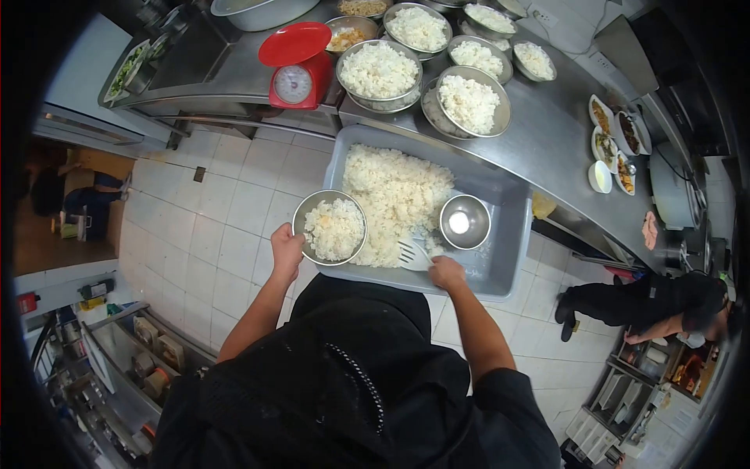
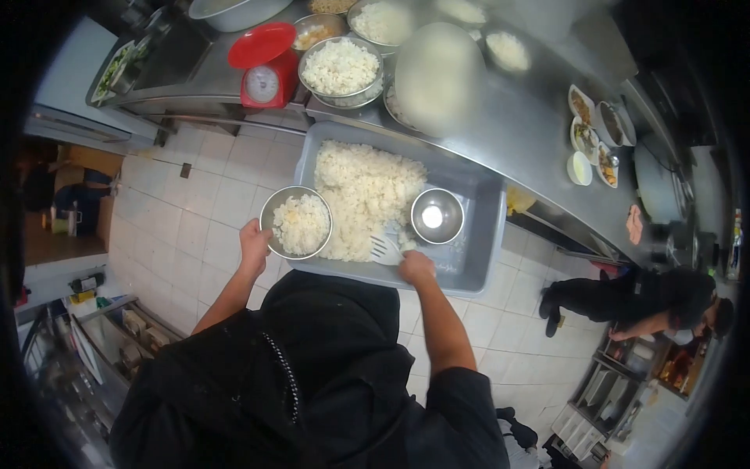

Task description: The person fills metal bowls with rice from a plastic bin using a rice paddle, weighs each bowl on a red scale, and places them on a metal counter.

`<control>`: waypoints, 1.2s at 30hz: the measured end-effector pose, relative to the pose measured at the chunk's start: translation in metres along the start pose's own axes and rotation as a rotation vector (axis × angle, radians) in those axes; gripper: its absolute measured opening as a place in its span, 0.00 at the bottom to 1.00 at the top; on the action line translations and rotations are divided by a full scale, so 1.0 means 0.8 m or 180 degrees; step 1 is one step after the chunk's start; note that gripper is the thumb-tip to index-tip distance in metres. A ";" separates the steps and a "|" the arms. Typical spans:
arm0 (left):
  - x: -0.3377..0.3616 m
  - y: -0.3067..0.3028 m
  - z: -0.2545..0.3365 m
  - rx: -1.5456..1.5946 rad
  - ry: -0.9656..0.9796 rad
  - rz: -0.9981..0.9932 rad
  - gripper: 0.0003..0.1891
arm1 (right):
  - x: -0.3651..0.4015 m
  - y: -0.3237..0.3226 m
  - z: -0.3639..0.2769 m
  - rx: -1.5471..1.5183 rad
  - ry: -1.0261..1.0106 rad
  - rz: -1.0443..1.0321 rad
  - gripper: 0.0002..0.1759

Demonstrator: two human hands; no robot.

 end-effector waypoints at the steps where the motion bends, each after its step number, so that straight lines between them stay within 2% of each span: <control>1: 0.005 -0.009 -0.003 0.0123 -0.0197 0.0061 0.11 | -0.007 0.011 -0.022 -0.0406 0.0036 -0.0014 0.20; 2: 0.009 -0.017 -0.001 0.0071 -0.0177 0.0069 0.11 | -0.014 0.019 -0.040 -0.0458 0.0024 -0.0033 0.20; 4: 0.012 -0.035 -0.001 0.0144 -0.0312 0.0214 0.13 | -0.029 0.039 -0.063 -0.1084 0.0070 -0.0543 0.22; 5: 0.014 -0.041 0.001 0.0143 -0.0287 0.0231 0.13 | -0.035 0.044 -0.065 -0.1012 -0.0342 -0.0245 0.22; 8: 0.016 -0.054 0.010 0.0172 -0.0286 0.0297 0.09 | -0.032 0.037 -0.037 -0.1368 -0.0436 -0.0440 0.22; 9: 0.016 -0.057 0.007 0.0216 -0.0317 0.0339 0.09 | -0.033 0.032 -0.037 -0.1263 -0.0702 -0.0230 0.21; 13: 0.016 -0.054 0.006 0.0309 -0.0334 0.0443 0.08 | -0.036 0.037 -0.069 -0.1088 -0.0758 -0.0095 0.21; 15: 0.012 -0.053 0.012 0.0301 -0.0266 0.0436 0.08 | -0.036 0.050 -0.076 -0.1532 -0.0496 -0.0492 0.22; 16: 0.013 -0.051 0.013 0.0297 -0.0232 0.0435 0.08 | -0.040 0.055 -0.073 -0.1526 -0.0494 -0.0493 0.22; 20: 0.004 -0.042 0.027 0.0289 -0.0095 0.0521 0.09 | -0.040 0.067 -0.075 -0.2576 -0.0480 -0.1049 0.18; 21: -0.002 -0.041 0.034 0.0211 0.0163 0.0580 0.10 | -0.035 0.063 -0.078 -0.2955 -0.0340 -0.1187 0.16; 22: -0.007 -0.039 0.042 0.0136 0.0427 0.0628 0.12 | -0.032 0.057 -0.080 -0.2962 -0.0332 -0.1169 0.16; 23: -0.012 -0.034 0.045 0.0145 0.0436 0.0605 0.12 | -0.029 0.047 -0.081 -0.2985 -0.0369 -0.1123 0.16; 25: -0.009 -0.025 0.070 -0.0237 0.1008 0.0687 0.12 | -0.022 0.025 -0.080 -0.2998 -0.0392 -0.1059 0.16; 26: -0.014 -0.020 0.068 -0.0215 0.1008 0.0671 0.12 | -0.020 0.008 -0.075 -0.2892 -0.0434 -0.0886 0.16; 28: -0.024 -0.005 0.061 -0.0694 0.1510 0.0727 0.12 | -0.018 -0.016 -0.061 -0.2755 -0.0462 -0.0675 0.17; 30: -0.020 0.016 0.046 -0.0790 0.1560 0.0698 0.11 | -0.014 -0.055 -0.047 -0.2082 -0.0965 0.0590 0.19; 32: -0.008 0.045 0.032 -0.0886 0.1607 0.0662 0.11 | 0.036 -0.131 -0.064 -0.1663 -0.0798 0.0803 0.19; 34: 0.004 0.076 0.009 -0.0710 0.1333 0.0450 0.09 | 0.058 -0.163 -0.069 -0.0955 -0.0692 0.1471 0.19; 35: 0.008 0.090 0.000 -0.0671 0.1318 0.0433 0.09 | 0.067 -0.166 -0.076 -0.0832 -0.0656 0.1333 0.26; 36: 0.008 0.106 -0.015 -0.0652 0.1210 0.0325 0.08 | 0.072 -0.156 -0.083 -0.0788 -0.0645 0.1346 0.26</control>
Point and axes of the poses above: each hand's wrist, its own x-axis away from the middle knuckle, its own y-axis out of the palm, z = x × y, the point moved 5 cm from there along -x, towards the middle knuckle, and after that the axes turned 10 degrees about z, right-handed, at the moved point
